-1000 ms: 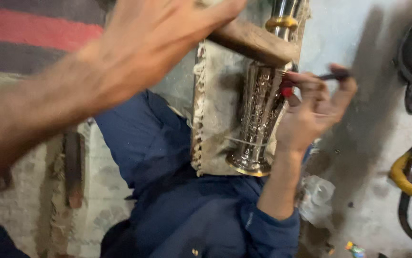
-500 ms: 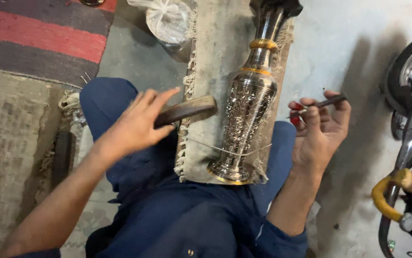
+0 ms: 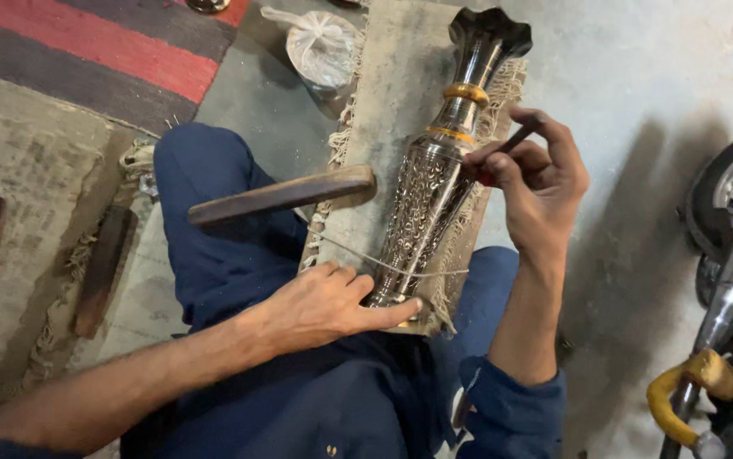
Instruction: The person sits cross-legged on the floor with an ornate brass vase resting on a cloth pad and engraves decorative patterns into its surface. They hold a chisel against the vase with one hand and strike it with a wooden mallet held in the other hand, repositioning the chisel repeatedly to work across the patterned area.
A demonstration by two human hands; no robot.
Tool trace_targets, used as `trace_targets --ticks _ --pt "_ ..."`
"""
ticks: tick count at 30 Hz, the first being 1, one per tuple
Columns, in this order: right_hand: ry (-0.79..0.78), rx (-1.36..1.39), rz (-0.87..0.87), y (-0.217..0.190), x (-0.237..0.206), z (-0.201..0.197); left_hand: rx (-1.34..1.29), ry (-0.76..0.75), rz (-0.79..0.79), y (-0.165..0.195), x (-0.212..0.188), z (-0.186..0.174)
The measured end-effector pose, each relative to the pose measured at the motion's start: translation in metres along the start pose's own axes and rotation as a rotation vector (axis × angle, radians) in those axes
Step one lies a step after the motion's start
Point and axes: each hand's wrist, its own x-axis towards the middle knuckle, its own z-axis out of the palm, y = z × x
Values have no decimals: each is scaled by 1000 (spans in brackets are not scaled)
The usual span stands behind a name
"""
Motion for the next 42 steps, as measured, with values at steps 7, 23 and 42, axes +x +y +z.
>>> trace_targets --ticks 7,23,42 --pt "-151 -2 -161 21 10 -15 -131 136 -400 -50 -9 -43" --pt "-138 124 -180 51 15 -30 -519 72 -750 -80 54 -57" --pt "-116 151 -216 52 12 -29 189 55 -230 -65 149 -141"
